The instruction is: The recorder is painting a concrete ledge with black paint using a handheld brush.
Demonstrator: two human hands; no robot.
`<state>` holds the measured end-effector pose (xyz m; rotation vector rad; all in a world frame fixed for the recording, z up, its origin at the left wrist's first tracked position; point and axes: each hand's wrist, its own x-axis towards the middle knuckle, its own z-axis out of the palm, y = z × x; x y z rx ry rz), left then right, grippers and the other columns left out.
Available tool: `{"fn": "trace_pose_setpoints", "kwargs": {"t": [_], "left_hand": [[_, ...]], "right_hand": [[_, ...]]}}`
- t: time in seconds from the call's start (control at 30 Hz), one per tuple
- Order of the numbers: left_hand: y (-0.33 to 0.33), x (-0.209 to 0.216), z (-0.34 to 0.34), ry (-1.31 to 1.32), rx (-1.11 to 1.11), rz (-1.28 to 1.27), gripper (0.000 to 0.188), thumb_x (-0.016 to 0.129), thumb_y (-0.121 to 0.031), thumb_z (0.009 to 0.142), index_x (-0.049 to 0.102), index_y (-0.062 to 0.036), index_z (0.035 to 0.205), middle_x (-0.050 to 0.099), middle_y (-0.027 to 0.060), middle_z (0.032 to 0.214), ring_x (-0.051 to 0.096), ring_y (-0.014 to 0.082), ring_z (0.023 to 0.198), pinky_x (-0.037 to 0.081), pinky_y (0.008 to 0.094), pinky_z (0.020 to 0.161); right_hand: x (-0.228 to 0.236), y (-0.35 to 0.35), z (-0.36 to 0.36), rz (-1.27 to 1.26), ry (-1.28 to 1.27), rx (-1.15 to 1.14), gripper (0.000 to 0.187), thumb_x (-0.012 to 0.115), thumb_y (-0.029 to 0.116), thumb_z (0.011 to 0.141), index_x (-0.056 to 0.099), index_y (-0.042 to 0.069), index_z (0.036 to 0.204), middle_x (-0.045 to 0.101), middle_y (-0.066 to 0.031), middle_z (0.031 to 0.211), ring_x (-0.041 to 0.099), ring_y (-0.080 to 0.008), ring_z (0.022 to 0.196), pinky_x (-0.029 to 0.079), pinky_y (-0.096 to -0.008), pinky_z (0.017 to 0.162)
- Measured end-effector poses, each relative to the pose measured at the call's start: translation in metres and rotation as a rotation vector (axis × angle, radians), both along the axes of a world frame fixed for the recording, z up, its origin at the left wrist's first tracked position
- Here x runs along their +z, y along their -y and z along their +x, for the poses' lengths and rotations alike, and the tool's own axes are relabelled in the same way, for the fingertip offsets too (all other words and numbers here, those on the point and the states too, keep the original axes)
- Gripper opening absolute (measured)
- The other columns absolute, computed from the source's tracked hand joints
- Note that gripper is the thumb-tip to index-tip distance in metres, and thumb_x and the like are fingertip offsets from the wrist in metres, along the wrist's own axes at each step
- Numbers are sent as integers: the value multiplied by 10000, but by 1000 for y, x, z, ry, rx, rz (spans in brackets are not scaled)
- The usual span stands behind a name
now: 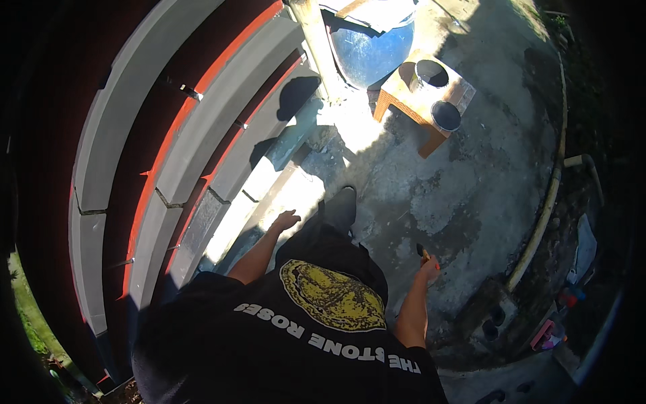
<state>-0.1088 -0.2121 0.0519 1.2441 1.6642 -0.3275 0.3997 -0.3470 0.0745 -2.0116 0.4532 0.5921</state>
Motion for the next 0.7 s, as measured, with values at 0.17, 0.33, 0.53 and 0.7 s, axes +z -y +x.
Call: {"fn": "trace_pose_setpoints", "kwargs": {"t": [0.17, 0.33, 0.53, 0.7], "left_hand": [[-100, 25, 60, 7, -97, 70, 707, 541, -420, 769, 462, -34, 1355, 438, 192, 1405, 417, 341, 1301, 339, 392, 1079], [-176, 4, 135, -12, -250, -109, 663, 532, -369, 710, 545, -23, 1275, 513, 232, 1315, 493, 355, 1227, 389, 384, 1034], [-257, -9, 224, 45, -245, -117, 674, 527, -391, 773, 490, 0, 1321, 467, 227, 1362, 442, 346, 1279, 360, 379, 1065], [-306, -31, 286, 107, -319, -62, 664, 528, -369, 781, 481, 6, 1327, 482, 237, 1344, 451, 354, 1268, 354, 384, 1067]], "right_hand": [[10, -56, 17, -70, 0, -21, 235, 663, 224, 798, 657, -10, 782, 632, -84, 689, 600, -137, 523, 509, -255, 477], [14, -56, 68, -248, 31, -151, 271, 696, 271, 756, 672, 0, 748, 645, -72, 645, 604, -152, 525, 491, -310, 475], [8, -78, 123, -360, 192, -111, 244, 713, 237, 727, 697, 14, 822, 646, -82, 674, 609, -169, 554, 493, -319, 477], [-21, -145, 177, -232, 315, 301, 201, 664, 112, 772, 701, 14, 943, 669, -95, 794, 634, -178, 708, 507, -308, 652]]}}
